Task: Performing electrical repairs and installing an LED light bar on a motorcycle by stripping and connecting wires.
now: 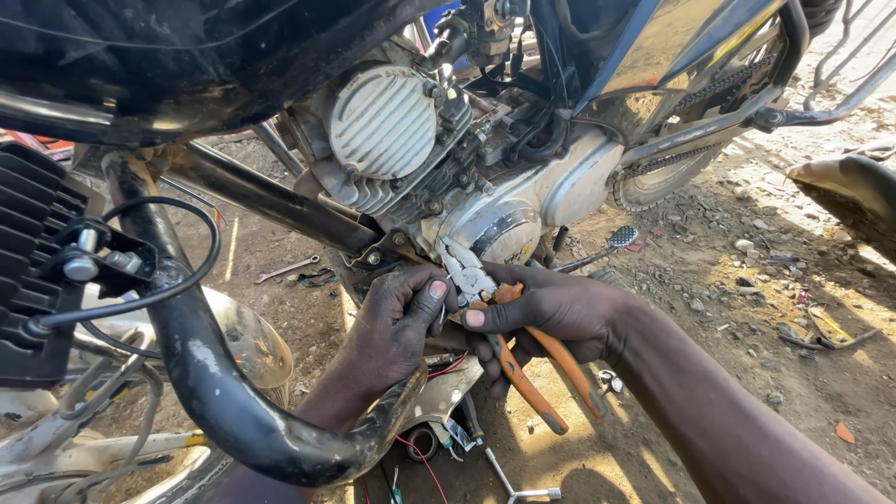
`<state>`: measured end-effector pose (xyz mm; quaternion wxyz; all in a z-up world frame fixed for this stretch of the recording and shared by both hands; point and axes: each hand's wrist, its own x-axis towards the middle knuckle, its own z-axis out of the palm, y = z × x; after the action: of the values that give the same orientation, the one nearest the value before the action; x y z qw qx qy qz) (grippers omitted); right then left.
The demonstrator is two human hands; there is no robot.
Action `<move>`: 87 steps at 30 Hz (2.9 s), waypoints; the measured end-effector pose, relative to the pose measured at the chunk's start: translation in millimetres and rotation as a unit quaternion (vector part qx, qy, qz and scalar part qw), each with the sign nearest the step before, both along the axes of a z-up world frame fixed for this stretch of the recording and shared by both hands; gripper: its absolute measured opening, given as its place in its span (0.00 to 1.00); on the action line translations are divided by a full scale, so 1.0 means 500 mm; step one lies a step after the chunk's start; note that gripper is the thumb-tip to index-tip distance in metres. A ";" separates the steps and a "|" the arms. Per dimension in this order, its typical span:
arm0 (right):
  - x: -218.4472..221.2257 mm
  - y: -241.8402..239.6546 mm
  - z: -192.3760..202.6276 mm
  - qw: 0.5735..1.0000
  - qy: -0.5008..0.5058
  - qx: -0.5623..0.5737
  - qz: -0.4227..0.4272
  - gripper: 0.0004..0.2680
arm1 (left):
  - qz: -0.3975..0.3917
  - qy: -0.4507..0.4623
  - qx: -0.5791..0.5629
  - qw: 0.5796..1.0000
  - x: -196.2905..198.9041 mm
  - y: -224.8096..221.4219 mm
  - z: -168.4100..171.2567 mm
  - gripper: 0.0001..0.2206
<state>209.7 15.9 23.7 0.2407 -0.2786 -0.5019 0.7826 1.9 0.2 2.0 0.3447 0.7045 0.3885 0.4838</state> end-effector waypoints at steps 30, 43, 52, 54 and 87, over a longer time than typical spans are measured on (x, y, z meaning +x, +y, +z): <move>-0.037 -0.020 0.015 0.818 -0.522 0.241 -0.001 0.22 | -0.107 -0.068 -0.193 0.973 -0.023 -0.036 -0.014 0.16; -0.036 -0.015 -0.239 0.899 -0.436 -0.024 -0.036 0.32 | -0.208 0.030 -0.180 0.961 -0.050 0.006 -0.030 0.18; -0.060 -0.212 -0.413 0.893 -0.273 -0.150 -0.325 0.17 | -0.255 0.152 -0.275 0.915 -0.015 0.043 -0.035 0.16; -0.095 -0.242 -0.495 0.826 -0.372 -0.146 -0.397 0.07 | -0.214 0.304 -0.235 0.898 -0.021 0.029 0.007 0.20; 0.182 0.109 -0.667 0.727 -0.614 0.307 0.038 0.26 | 0.085 -0.232 -0.208 0.946 0.057 -0.026 -0.054 0.15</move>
<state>300.9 70.4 -310.1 -0.0775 -0.5898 -0.7629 0.2531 30.1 -12.7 -25.2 0.5216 0.4496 0.4487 0.5696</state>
